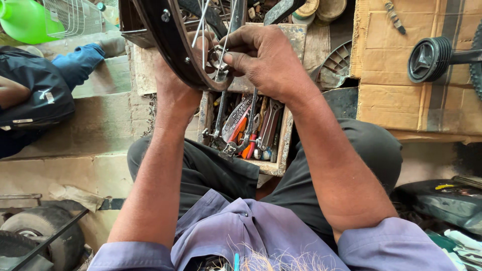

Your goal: The person sits on the floor of a bicycle repair shop with a small bicycle wheel clamped in a truing stand. They spin the wheel, use a spoke wrench to turn spoke nipples, and check the rim alignment by hand as they adjust the spokes.

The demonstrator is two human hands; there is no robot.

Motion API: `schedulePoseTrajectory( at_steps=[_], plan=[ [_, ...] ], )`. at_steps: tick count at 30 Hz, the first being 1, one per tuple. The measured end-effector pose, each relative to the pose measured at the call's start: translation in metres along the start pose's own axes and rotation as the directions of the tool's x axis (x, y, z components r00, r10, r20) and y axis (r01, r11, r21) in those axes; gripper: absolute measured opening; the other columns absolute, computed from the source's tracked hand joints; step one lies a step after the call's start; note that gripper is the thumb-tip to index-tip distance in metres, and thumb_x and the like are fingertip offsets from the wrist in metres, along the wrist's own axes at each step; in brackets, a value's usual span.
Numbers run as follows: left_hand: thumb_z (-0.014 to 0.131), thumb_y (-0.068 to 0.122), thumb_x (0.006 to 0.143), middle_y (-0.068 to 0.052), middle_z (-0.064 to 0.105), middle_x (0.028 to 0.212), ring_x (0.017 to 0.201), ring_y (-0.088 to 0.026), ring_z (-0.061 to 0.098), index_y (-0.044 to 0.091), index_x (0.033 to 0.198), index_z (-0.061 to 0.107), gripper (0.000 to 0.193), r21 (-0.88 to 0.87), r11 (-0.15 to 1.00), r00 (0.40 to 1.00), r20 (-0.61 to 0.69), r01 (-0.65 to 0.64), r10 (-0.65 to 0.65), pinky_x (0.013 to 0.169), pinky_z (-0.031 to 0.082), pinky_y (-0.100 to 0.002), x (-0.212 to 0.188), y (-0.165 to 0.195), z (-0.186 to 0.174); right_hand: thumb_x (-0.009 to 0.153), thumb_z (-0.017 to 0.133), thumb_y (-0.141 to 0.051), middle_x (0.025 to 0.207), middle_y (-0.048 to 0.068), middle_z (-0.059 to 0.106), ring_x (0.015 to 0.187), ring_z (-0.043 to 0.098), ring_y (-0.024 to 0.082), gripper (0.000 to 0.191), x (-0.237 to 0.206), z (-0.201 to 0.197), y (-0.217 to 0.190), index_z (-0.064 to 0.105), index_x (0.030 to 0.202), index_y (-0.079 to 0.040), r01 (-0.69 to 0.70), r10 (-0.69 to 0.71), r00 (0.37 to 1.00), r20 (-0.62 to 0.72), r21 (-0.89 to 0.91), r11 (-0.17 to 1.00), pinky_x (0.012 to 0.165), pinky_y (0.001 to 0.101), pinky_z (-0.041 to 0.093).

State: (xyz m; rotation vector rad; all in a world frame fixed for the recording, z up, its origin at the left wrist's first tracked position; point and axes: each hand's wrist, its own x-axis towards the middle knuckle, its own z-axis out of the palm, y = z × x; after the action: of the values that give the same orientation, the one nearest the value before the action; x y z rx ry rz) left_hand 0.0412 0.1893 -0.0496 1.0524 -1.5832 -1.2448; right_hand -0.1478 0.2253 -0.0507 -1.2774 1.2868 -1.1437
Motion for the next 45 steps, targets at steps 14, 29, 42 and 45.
schedulePoseTrajectory(
  at_steps=[14,29,42,45],
  plan=[
    [0.075,0.018,0.099,-0.003,0.072,0.084,0.072,-0.008,0.068,0.0,0.112,0.075,0.023,-0.143,0.966,0.977,0.047,0.213,-0.208,0.061,0.056,-0.022,0.0,0.008,-0.008,0.086,0.079,-0.006,0.095,0.008,0.079,0.079,0.074,0.013,0.028,0.003,-0.014,-0.006,0.075,0.113,0.0,-0.163,0.166,0.982,0.09,-0.04,0.986,0.069,0.0272,0.062],
    [0.056,0.035,0.109,-0.006,0.071,0.102,0.091,-0.01,0.069,0.002,0.13,0.066,0.041,-0.239,0.922,0.944,0.204,0.304,-0.259,0.077,0.059,-0.026,0.0,0.004,0.002,0.089,0.074,-0.01,0.085,0.007,0.078,0.072,0.07,0.013,0.02,0.01,0.008,0.002,0.078,0.107,-0.002,-0.197,0.192,0.98,-0.054,-0.138,0.971,0.067,0.0307,0.06],
    [0.082,0.013,0.091,-0.005,0.074,0.095,0.086,-0.01,0.069,-0.001,0.114,0.072,0.028,0.239,0.97,0.921,0.365,0.049,-0.137,0.073,0.058,-0.025,0.017,0.023,-0.025,0.094,0.063,0.003,0.097,0.011,0.076,0.08,0.078,0.019,0.017,0.005,-0.036,-0.009,0.07,0.11,0.004,-0.139,0.228,0.961,-0.158,0.437,0.889,0.074,0.0347,0.068],
    [0.08,0.01,0.091,-0.007,0.074,0.091,0.084,-0.012,0.069,-0.002,0.109,0.073,0.022,0.456,0.886,0.906,0.407,-0.091,-0.117,0.07,0.056,-0.027,0.022,0.03,-0.03,0.091,0.055,0.013,0.107,0.012,0.073,0.094,0.076,0.019,0.027,0.006,-0.042,-0.004,0.067,0.114,0.006,-0.061,0.16,0.98,-0.118,0.587,0.807,0.084,0.0337,0.068]
  ],
)
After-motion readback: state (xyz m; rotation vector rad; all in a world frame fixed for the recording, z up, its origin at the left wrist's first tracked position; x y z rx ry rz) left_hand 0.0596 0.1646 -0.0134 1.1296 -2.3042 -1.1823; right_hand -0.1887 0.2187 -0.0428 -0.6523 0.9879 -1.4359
